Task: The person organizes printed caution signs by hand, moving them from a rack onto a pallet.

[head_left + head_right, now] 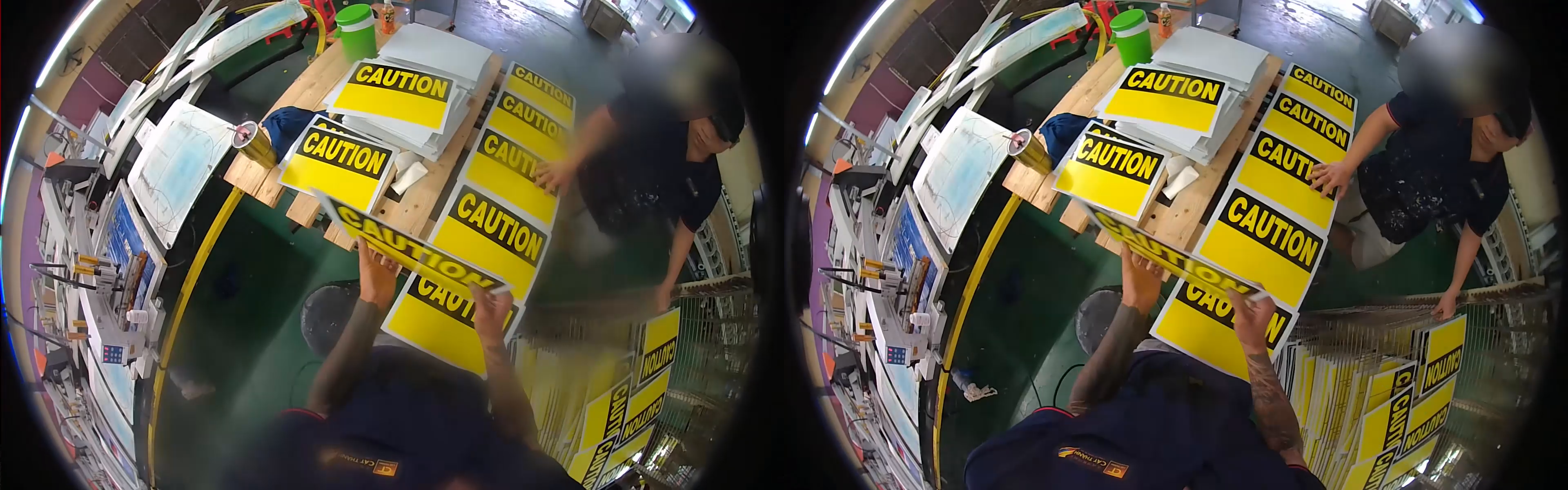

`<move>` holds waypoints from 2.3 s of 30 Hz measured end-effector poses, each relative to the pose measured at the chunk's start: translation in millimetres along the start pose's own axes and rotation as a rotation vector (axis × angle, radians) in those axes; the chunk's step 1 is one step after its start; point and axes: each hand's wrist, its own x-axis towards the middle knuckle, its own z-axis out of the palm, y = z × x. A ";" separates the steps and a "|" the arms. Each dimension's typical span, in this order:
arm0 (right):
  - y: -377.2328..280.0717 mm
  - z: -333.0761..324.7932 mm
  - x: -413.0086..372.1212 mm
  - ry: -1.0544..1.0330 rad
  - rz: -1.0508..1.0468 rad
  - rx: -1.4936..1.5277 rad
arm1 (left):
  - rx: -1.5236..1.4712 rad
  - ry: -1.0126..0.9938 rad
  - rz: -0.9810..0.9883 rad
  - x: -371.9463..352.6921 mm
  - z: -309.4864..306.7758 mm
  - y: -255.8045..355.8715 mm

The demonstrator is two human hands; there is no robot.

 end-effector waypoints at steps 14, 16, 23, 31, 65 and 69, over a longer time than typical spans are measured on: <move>42.0 72.3 73.5 -0.266 0.107 -0.214 | 0.200 0.451 0.465 68.2 -113.5 113.7; 43.3 18.5 59.2 -0.144 0.272 -0.249 | 0.277 0.590 0.500 80.0 -110.0 115.0; 94.0 -175.4 -80.2 0.303 0.309 -0.779 | 0.432 0.717 0.573 111.0 -136.3 96.1; 88.4 -172.9 -127.2 0.271 0.910 -0.279 | 0.731 0.542 0.049 15.7 -119.0 36.4; 24.3 -149.6 -115.1 0.609 -0.166 -0.210 | 1.238 -0.567 0.042 -96.1 12.9 -7.1; 19.0 -156.2 -57.6 0.497 -0.297 -0.268 | 1.191 -0.712 0.245 -61.2 36.5 -18.4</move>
